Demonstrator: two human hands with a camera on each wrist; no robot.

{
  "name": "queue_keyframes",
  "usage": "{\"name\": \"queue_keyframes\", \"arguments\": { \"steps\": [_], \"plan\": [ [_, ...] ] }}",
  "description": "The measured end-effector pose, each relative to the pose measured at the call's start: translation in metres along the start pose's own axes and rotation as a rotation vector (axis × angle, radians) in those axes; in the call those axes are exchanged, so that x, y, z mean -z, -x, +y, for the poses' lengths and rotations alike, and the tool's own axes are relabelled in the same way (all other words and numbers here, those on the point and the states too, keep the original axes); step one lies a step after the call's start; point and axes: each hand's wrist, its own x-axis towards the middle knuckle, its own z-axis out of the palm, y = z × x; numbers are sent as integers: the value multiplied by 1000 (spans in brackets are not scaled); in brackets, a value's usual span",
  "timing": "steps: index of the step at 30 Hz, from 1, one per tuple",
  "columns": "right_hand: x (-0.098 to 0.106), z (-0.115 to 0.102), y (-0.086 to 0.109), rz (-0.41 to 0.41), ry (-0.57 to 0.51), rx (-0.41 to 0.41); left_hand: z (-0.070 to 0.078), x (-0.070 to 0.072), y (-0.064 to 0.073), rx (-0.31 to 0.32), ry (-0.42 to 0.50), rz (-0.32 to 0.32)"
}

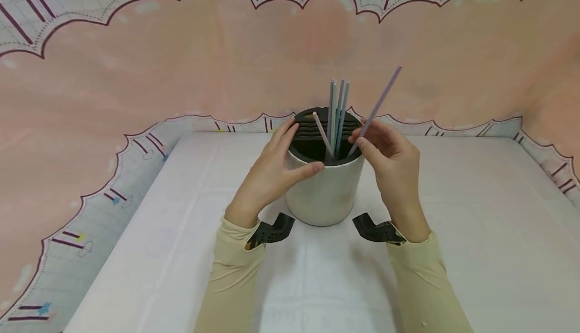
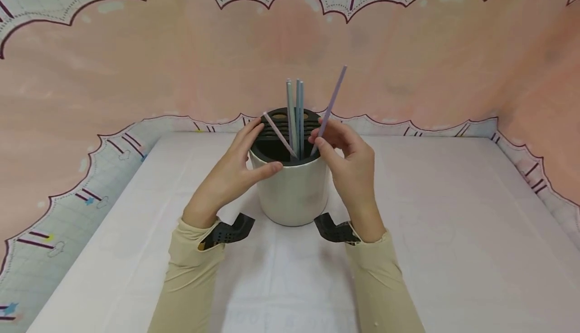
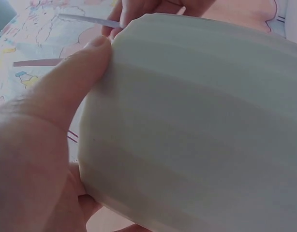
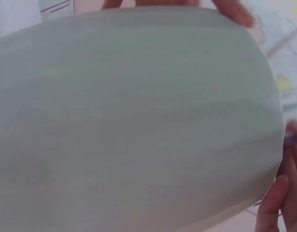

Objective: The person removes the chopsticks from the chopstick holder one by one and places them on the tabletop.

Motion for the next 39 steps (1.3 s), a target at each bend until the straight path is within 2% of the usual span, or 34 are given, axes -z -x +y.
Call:
{"name": "queue_keyframes", "arguments": {
  "steps": [3, 6, 10, 18, 24, 30, 34, 39],
  "plan": [
    [2, -2, -1, 102, -132, 81, 1, 0, 1, -15, 3, 7],
    [6, -3, -2, 188, -215, 135, 1, 0, 1, -25, 11, 5],
    [14, -2, -3, 254, -286, 124, 0, 0, 3, -30, 29, -4],
    [32, 9, -11, 389, -593, 106, 0, 0, 6, -29, 46, 3],
    [47, 13, -16, 429, -644, 97, -3, 0, 6, -27, 45, -2],
    [62, 15, -21, 513, -709, 90, -2, -1, 4, -36, 60, -11],
    [73, 20, -21, 534, -710, 50, -3, -2, 3, -40, 73, -22],
    [84, 27, -22, 543, -661, 13, -5, -1, 1, -48, 82, -21]
  ]
}}
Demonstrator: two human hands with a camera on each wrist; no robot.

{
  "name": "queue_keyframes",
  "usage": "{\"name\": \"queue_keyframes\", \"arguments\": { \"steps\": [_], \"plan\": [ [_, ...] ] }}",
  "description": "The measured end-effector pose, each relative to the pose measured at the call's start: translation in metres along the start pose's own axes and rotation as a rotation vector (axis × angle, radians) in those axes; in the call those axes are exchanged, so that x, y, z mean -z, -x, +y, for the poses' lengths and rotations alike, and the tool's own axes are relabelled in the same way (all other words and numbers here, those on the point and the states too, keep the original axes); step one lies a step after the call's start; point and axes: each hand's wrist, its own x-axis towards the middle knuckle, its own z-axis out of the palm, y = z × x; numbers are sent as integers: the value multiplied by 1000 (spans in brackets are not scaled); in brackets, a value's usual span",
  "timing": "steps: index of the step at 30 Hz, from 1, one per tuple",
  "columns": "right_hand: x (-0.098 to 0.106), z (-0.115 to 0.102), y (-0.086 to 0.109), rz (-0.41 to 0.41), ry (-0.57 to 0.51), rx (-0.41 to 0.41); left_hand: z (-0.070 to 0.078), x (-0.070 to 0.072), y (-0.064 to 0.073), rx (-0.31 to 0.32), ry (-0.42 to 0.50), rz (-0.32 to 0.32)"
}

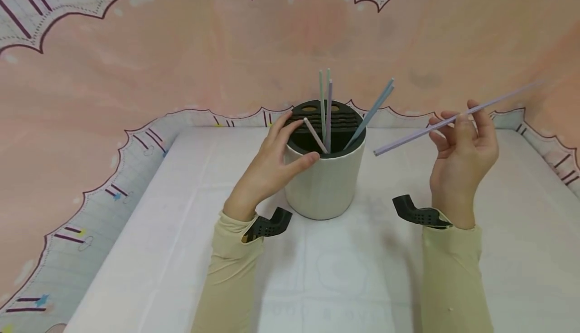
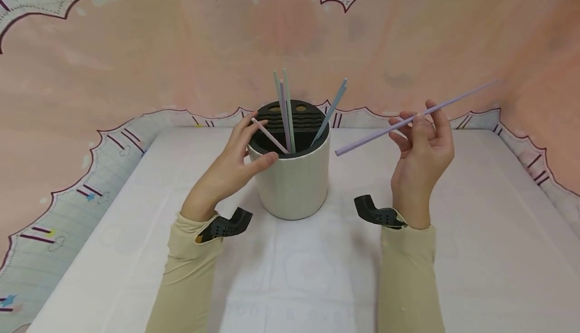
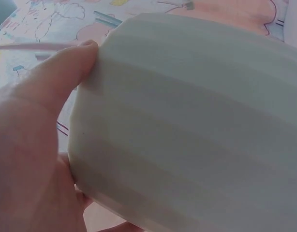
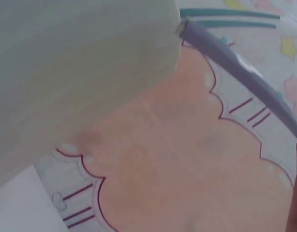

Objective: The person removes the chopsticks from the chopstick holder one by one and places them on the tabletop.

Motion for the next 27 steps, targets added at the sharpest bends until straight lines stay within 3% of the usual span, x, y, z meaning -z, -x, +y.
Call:
{"name": "queue_keyframes", "arguments": {
  "steps": [5, 13, 21, 24, 27],
  "plan": [
    [11, 5, -1, -20, 171, -87, 0, 0, 0, -8, 4, 0],
    [33, 24, 2, -164, 624, -309, 0, 3, 2, -11, -2, -2],
    [103, 70, -16, -303, 962, -495, -2, 1, 4, -16, 12, -10],
    [99, 70, -7, -386, 1115, -560, -2, 2, 5, -15, 13, -4],
    [87, 65, 3, -421, 1180, -620, -1, 2, 6, -17, 15, -3]
  ]
}}
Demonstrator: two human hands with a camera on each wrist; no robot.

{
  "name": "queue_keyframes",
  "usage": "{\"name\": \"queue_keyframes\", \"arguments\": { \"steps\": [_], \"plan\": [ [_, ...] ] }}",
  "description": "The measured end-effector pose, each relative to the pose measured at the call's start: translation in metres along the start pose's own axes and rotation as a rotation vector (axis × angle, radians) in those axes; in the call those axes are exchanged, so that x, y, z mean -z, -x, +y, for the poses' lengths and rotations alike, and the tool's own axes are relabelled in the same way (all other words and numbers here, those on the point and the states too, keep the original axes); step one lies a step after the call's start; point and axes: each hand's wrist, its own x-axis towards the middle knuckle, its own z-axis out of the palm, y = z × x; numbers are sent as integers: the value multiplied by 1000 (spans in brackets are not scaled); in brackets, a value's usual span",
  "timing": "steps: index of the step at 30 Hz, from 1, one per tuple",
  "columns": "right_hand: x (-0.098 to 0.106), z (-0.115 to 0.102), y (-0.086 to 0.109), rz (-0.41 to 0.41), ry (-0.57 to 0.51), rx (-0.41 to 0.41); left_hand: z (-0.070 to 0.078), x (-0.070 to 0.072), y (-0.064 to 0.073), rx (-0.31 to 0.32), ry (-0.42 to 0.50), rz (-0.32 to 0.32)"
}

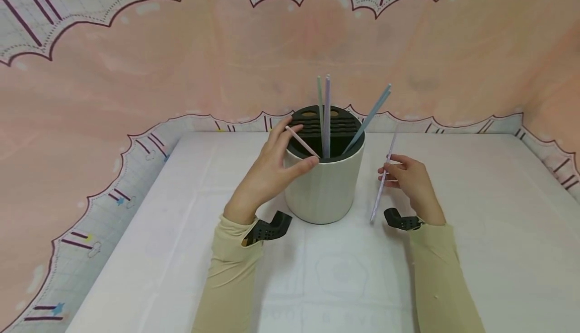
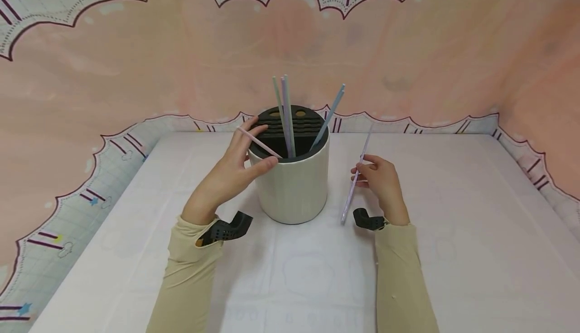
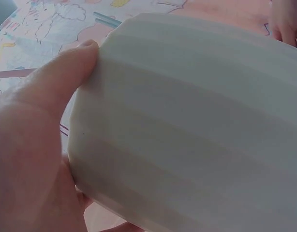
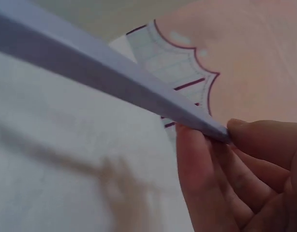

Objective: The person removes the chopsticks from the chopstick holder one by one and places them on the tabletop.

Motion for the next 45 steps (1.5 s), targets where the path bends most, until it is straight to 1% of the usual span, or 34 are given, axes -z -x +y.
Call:
{"name": "queue_keyframes", "arguments": {
  "steps": [2, 5, 7, 12, 14, 22, 25, 29, 36, 38, 40, 42, 45],
  "plan": [
    [-3, -3, 5, -36, 25, -20, 1, 0, 1, 5, 2, -1],
    [-4, -3, 8, -85, 48, -45, 1, 1, 1, 4, 3, -2],
    [-5, -2, 8, -100, 70, -67, 2, 1, 1, 3, 0, 0],
    [-7, 2, 3, -86, 123, -103, 2, 3, 0, -8, -11, 6],
    [-8, 3, 1, -72, 133, -103, 3, 4, 0, -7, -16, 9],
    [-13, 5, 0, -12, 209, -61, 2, 3, 0, -4, -11, 12],
    [-14, 6, -1, 3, 215, -34, 2, 3, 0, -1, -8, 9],
    [-14, 8, 0, 11, 197, -7, 2, 2, 0, 4, -10, 6],
    [-11, 10, -1, 4, 109, -35, 1, 1, 0, -2, -14, 6],
    [-11, 8, 0, 31, 95, -27, 1, 0, 0, -6, -17, 6],
    [-11, 4, 2, 87, 57, 5, 1, 0, 0, -8, -20, 7],
    [-11, -2, 3, 170, 7, 72, 1, -1, 0, -9, -22, 7],
    [-12, -11, 4, 287, -127, 200, 1, -1, 0, -9, -21, 6]
  ]
}}
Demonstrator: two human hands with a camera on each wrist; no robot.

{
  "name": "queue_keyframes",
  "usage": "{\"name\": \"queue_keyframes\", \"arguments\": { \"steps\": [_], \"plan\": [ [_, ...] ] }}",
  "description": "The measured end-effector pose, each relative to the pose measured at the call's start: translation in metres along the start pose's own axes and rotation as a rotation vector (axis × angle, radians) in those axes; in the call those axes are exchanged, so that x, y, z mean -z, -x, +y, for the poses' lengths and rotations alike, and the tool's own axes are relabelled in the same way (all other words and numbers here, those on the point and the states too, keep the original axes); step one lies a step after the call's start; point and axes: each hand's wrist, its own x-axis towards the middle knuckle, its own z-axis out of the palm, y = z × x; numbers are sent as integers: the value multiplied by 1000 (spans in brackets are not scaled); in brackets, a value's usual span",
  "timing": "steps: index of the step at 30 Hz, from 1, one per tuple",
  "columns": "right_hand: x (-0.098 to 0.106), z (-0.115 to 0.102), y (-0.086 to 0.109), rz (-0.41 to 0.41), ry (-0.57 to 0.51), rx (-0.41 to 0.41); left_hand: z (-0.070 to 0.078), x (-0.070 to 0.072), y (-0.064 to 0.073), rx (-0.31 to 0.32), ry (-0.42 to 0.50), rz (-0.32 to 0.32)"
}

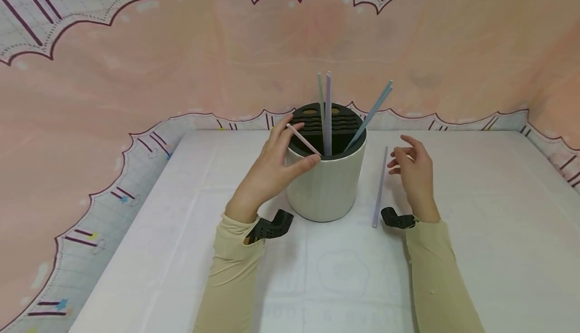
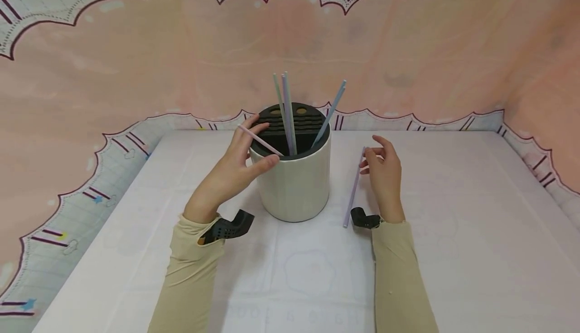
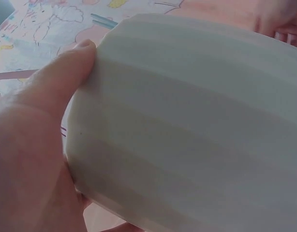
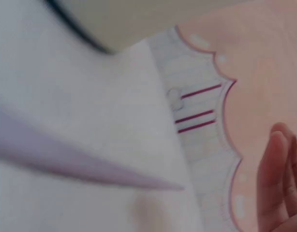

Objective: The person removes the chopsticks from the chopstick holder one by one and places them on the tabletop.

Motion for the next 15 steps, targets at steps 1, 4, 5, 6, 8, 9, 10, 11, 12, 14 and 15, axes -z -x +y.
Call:
{"name": "queue_keyframes", "arguments": {
  "steps": [1, 4, 5, 6, 8, 9, 10, 11, 12, 14, 15],
  "plan": [
    [-1, -4, 0, 29, -42, 45, 0, 0, 0, 1, 0, -1],
    [-4, -16, 2, 40, -150, 151, -1, 0, 1, 12, 4, -5],
    [-5, -21, 4, 23, -150, 192, -1, 1, 1, 15, 5, -7],
    [-6, -26, 5, -2, -162, 225, -2, 1, 1, 16, 5, -7],
    [-9, -38, 8, -58, -169, 286, -2, 0, 0, 13, 4, -6],
    [-11, -44, 10, -82, -169, 313, -2, 0, 0, 11, 4, -5],
    [-13, -51, 13, -95, -160, 346, -1, 0, -1, 9, 4, -3],
    [-15, -57, 15, -105, -165, 368, -1, 0, -1, 5, 3, 0],
    [-17, -63, 18, -111, -183, 387, -1, 0, -2, 2, 2, 1],
    [-21, -74, 24, -113, -212, 417, -1, -1, -2, 2, 0, -1],
    [-22, -79, 28, -115, -235, 428, -1, -1, -2, 3, -1, -3]
  ]
}}
